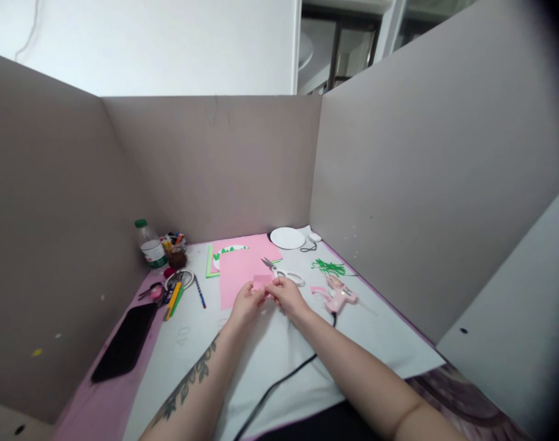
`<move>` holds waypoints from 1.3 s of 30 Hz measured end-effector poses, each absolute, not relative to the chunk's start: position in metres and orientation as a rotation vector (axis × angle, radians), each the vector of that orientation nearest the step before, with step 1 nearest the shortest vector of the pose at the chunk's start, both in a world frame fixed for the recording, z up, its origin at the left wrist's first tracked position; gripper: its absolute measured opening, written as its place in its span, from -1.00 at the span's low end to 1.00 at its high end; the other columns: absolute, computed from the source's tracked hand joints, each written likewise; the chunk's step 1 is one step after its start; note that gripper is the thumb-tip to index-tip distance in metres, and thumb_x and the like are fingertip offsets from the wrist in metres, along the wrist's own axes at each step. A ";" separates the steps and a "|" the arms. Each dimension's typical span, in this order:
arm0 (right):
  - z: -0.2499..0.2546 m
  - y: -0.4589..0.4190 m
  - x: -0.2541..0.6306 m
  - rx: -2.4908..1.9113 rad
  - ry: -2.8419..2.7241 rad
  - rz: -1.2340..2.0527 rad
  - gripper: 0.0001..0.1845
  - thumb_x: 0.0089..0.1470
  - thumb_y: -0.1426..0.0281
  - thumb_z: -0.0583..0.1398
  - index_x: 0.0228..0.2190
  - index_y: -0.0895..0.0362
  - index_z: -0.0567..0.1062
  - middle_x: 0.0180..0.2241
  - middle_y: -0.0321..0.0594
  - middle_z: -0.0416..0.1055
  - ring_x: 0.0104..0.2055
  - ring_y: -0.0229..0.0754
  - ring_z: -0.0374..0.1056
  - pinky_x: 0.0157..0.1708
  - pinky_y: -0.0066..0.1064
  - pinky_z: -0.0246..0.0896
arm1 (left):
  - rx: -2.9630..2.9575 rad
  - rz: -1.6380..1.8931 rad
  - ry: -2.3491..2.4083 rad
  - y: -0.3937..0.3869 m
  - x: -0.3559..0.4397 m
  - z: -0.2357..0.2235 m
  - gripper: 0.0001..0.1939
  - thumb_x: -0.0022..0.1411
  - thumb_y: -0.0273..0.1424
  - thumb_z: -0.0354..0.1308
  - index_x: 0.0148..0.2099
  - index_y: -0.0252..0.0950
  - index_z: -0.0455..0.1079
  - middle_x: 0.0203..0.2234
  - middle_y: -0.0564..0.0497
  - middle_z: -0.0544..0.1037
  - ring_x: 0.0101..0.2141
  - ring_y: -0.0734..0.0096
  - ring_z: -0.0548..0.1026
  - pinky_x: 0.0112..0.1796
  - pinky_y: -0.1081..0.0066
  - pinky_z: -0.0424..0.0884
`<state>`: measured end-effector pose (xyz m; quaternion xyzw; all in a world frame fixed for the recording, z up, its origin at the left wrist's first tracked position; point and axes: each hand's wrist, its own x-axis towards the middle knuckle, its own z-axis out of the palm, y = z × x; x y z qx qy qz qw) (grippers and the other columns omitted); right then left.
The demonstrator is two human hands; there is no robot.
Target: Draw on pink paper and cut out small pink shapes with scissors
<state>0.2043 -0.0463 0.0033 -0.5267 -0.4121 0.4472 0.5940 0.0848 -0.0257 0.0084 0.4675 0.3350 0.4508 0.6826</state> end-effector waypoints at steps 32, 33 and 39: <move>-0.005 -0.045 0.216 -1.191 -1.124 1.041 -0.72 -0.18 0.25 0.27 -0.60 0.14 0.31 -0.76 -0.43 0.22 -0.74 -0.41 0.01 -0.72 -0.54 -0.19 | 1.330 0.988 0.958 -0.012 0.072 0.007 -0.62 -0.14 -0.29 0.33 -0.27 -0.42 0.43 -0.54 -0.08 0.57 -0.43 0.25 0.54 -0.52 0.48 0.27; -0.004 -0.045 0.216 -1.197 -1.121 1.041 -0.71 -0.19 0.25 0.27 -0.61 0.14 0.30 -0.75 -0.43 0.22 -0.74 -0.41 0.01 -0.72 -0.54 -0.20 | 1.349 0.976 0.963 -0.013 0.072 0.009 -0.65 -0.11 -0.30 0.32 -0.28 -0.42 0.43 -0.53 -0.09 0.57 -0.43 0.25 0.55 -0.52 0.48 0.26; -0.003 -0.045 0.215 -1.210 -1.138 1.021 -0.68 -0.20 0.23 0.27 -0.64 0.12 0.25 -0.78 -0.48 0.14 -0.73 -0.41 -0.03 -0.70 -0.52 -0.22 | 1.398 0.933 0.971 -0.019 0.072 0.018 -0.68 -0.07 -0.31 0.30 -0.27 -0.42 0.44 -0.52 -0.11 0.58 -0.41 0.25 0.55 -0.49 0.47 0.28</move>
